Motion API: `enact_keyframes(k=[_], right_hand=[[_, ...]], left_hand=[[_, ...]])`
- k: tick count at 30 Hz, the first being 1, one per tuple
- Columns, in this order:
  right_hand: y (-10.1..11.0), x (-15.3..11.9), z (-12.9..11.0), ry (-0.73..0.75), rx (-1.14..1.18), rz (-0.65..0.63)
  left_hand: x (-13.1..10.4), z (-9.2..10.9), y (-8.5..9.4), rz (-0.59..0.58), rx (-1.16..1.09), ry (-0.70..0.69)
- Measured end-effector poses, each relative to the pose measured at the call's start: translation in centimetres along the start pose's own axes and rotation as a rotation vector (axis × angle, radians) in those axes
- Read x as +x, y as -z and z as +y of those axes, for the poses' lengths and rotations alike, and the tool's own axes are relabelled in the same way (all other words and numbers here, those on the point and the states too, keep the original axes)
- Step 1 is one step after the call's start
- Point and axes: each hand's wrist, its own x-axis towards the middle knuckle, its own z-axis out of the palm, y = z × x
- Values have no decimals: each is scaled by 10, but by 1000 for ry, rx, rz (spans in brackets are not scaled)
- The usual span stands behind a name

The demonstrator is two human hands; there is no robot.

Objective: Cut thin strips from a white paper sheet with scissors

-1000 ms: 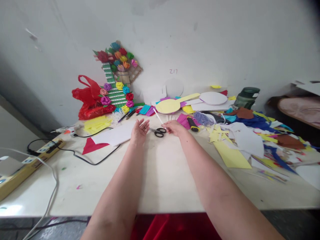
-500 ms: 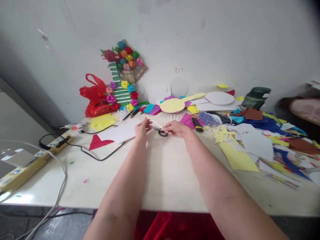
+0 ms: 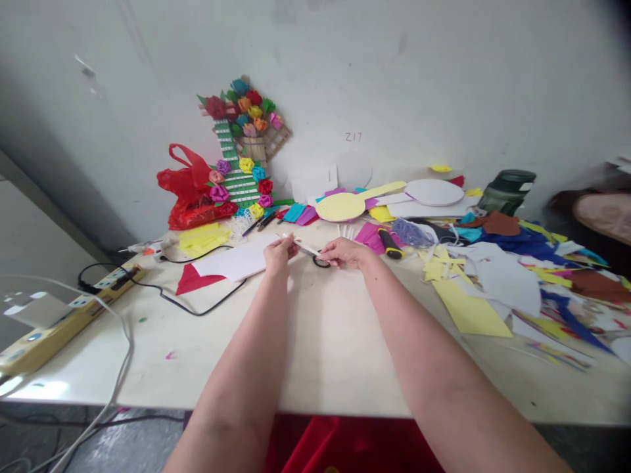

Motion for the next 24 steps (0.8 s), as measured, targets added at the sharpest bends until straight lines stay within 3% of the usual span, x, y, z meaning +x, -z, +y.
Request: enact_keyframes(k=[6,13,18,24], right_hand=[[-1,0,0,-9,-13,28],[4,0,1,-1,98,119],[14,3,5,-13,145,314],[33,2,7,-77,51,766]], left_hand=[[-2,2,-4,61,66,-30],[-3,2,-2,40,-3,4],[-3,0,-1,25,2,-5],[-2,-2,-2,18,13,-10]])
